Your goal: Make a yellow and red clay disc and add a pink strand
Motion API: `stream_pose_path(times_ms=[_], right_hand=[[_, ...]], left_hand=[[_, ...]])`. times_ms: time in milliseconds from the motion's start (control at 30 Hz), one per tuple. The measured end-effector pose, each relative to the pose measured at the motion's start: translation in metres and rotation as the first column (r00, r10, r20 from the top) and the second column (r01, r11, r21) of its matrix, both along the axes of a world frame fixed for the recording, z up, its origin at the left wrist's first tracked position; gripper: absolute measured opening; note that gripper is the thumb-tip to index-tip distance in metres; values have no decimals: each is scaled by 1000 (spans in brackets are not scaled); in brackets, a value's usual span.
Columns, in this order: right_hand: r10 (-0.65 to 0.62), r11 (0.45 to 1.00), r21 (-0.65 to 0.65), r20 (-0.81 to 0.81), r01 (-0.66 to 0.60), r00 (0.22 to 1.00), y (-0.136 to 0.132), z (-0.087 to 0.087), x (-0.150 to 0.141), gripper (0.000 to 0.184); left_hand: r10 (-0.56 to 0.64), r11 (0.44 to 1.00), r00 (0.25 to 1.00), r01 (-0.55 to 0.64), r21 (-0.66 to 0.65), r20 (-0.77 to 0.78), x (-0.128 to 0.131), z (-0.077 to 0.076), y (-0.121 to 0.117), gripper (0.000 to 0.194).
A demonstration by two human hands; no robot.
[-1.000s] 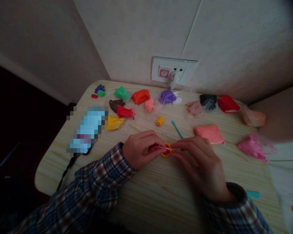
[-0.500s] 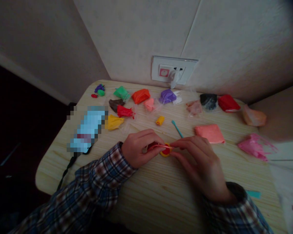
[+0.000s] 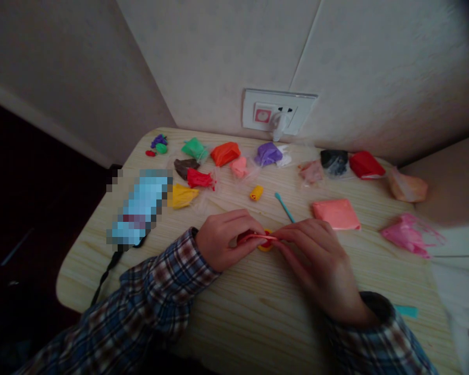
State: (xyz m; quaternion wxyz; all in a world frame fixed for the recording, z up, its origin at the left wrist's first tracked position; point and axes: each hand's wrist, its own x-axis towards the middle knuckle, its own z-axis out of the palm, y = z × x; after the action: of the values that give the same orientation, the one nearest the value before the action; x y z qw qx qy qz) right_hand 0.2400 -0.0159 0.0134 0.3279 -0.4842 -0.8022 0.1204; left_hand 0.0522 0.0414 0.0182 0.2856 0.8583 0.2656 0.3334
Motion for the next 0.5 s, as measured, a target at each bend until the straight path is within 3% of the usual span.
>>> stream_pose_path(times_ms=[267, 500], right_hand=[[3, 999, 34, -5, -3, 1000, -1, 0, 0, 7], [11, 1000, -25, -12, -12, 1000, -1, 1, 0, 7]], left_hand=[[2, 1000, 1000, -2, 14, 6, 1, 0, 0, 6], [-11, 1000, 1000, 11, 19, -1, 1, -1, 1, 8]])
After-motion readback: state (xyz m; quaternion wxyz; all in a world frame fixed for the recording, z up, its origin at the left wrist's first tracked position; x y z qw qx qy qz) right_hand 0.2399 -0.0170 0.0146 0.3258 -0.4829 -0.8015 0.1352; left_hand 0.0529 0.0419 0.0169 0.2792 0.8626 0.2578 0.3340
